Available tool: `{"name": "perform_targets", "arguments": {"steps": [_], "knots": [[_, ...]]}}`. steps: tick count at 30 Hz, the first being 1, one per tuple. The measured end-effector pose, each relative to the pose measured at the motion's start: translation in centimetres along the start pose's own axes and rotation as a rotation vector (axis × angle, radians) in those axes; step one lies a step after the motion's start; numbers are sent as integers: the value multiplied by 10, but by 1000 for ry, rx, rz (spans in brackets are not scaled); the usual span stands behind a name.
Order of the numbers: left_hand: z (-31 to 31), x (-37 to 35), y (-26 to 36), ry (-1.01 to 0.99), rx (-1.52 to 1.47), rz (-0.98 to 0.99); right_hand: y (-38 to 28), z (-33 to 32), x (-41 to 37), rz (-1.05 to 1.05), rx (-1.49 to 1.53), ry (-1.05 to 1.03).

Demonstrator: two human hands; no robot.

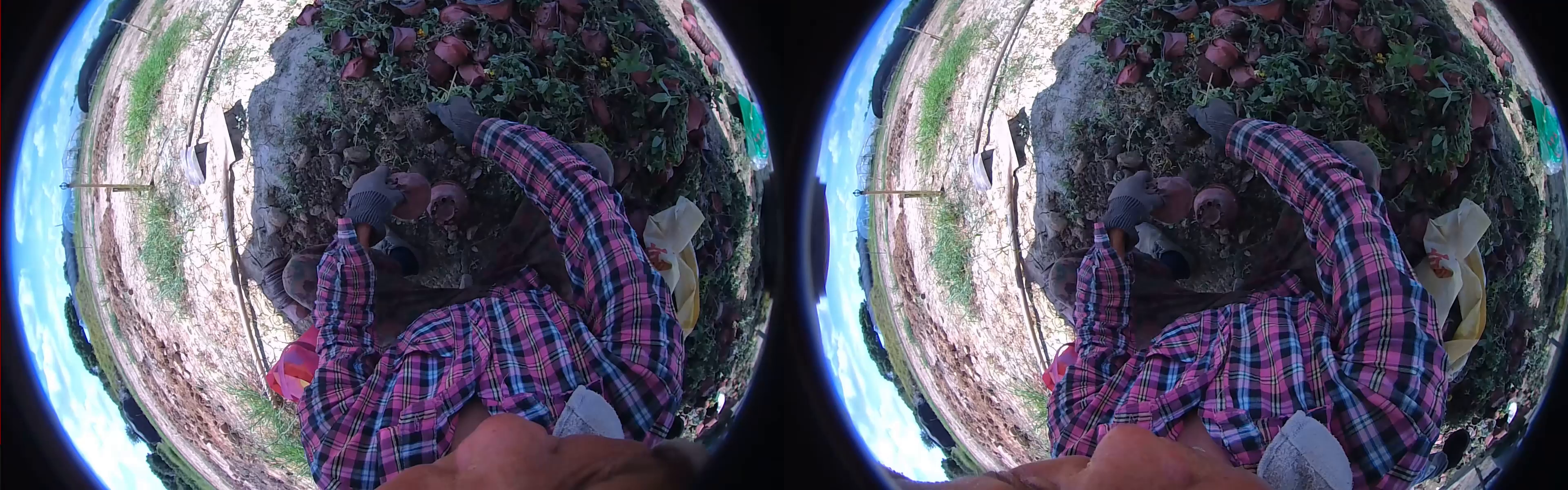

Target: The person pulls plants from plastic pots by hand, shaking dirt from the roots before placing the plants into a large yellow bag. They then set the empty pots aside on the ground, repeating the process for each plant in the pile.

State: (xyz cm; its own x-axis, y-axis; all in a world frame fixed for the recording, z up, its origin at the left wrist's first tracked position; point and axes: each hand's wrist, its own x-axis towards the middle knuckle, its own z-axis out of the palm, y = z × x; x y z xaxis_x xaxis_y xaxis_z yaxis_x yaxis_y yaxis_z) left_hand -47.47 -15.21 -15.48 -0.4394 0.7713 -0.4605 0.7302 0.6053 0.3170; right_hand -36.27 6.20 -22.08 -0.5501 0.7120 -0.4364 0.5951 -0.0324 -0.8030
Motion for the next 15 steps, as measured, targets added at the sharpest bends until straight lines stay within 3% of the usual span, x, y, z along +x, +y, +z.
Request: {"name": "perform_targets", "arguments": {"steps": [2, 3, 4, 6, 8, 10, 12, 15], "knots": [[-4, -5, 5, -50, -23, 11, -47, 5, -37, -69, 282, -156], [-5, -7, 6, -49, -63, 9, -51, 8, -39, -48, 495, -391], [-4, -8, 3, -51, -105, 7, -44, 14, -39, -168, 726, -615], [6, -5, -3, 6, -140, 71, -30, 3, -38, -188, 383, -773], [17, -10, 10, -84, -108, 111, 3, -9, -18, -157, -58, -932], [40, -9, 23, -169, -33, 217, 9, -34, -68, -385, -501, -879], [74, -7, 42, -197, 92, 165, 50, -22, -81, -465, -763, -873], [102, -18, 57, -254, 141, 104, 93, 6, -110, -335, -679, -729]]}}
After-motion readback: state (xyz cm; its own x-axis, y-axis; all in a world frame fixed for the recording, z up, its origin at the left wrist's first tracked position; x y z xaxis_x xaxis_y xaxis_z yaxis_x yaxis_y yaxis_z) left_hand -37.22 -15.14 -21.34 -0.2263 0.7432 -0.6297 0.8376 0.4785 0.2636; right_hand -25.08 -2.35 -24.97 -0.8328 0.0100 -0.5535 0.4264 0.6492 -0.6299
